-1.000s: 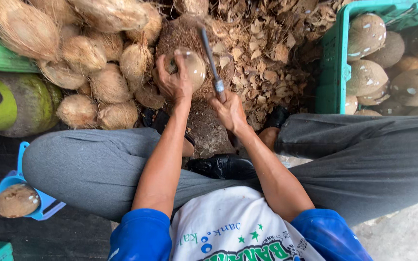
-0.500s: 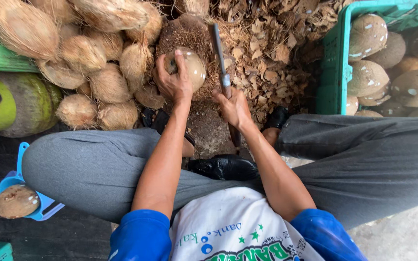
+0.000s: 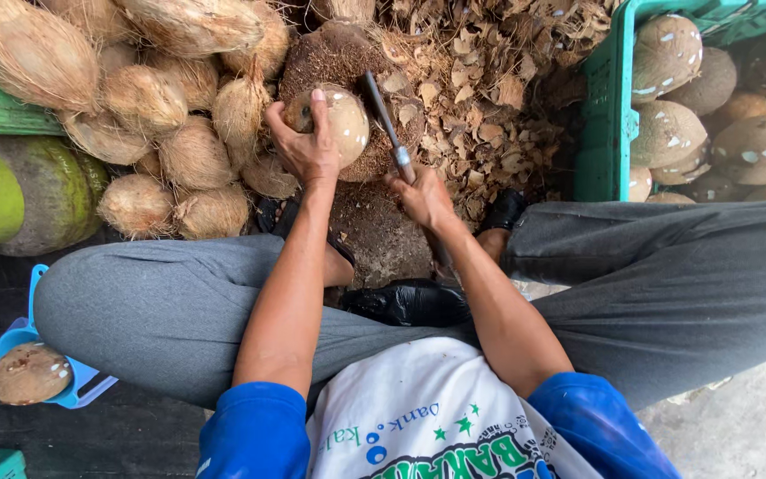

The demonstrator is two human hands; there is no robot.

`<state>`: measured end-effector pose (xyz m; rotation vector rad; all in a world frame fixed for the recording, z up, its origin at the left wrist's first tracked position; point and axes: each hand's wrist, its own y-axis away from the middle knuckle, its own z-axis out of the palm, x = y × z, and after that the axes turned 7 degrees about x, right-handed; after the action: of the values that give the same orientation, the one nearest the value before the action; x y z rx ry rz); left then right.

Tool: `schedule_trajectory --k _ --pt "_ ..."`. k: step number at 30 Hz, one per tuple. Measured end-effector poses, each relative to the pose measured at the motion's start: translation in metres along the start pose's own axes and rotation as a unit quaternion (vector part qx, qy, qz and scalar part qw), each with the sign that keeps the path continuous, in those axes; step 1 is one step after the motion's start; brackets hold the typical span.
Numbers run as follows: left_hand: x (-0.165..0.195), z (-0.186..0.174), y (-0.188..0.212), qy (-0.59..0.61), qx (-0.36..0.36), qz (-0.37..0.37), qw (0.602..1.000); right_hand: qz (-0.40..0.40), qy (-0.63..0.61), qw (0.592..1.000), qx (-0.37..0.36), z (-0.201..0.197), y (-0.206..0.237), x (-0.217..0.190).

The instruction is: The person sits on the ground and uses a machete to chop the fibrous husk off coconuts, rotating each coconut against a wooden block to trim the husk. Trimmed coconuts are placed into a green plastic crate beside them.

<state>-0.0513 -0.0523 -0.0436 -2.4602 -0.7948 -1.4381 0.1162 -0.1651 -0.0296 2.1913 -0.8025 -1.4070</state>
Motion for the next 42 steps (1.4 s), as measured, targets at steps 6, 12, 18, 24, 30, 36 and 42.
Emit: schedule_trajectory --k 6,12,18,24,30,36,42 --pt "0.012 -0.002 -0.009 -0.003 -0.075 0.039 0.996 -0.083 -0.066 0.994 0.04 -0.019 0.011 -0.016" --pt "0.026 0.002 -0.003 -0.028 -0.05 -0.027 0.998 -0.106 -0.045 0.991 0.067 -0.005 0.017 -0.024" --pt "0.023 0.003 -0.008 -0.007 -0.059 0.054 0.997 -0.032 -0.118 0.992 0.004 -0.013 0.017 -0.021" --pt "0.023 0.008 -0.008 -0.058 -0.007 0.168 0.984 -0.167 -0.142 0.97 0.101 -0.002 0.01 -0.014" --pt "0.023 0.003 -0.011 -0.029 -0.048 0.108 0.993 0.024 -0.072 0.997 -0.009 -0.005 0.009 -0.012" --pt "0.016 0.008 -0.017 -0.033 -0.03 0.156 0.987 -0.16 -0.089 0.979 0.091 -0.007 0.01 -0.011" --pt "0.018 0.005 -0.019 -0.056 -0.028 0.168 0.984 -0.004 -0.106 0.993 -0.044 0.006 0.005 -0.012"
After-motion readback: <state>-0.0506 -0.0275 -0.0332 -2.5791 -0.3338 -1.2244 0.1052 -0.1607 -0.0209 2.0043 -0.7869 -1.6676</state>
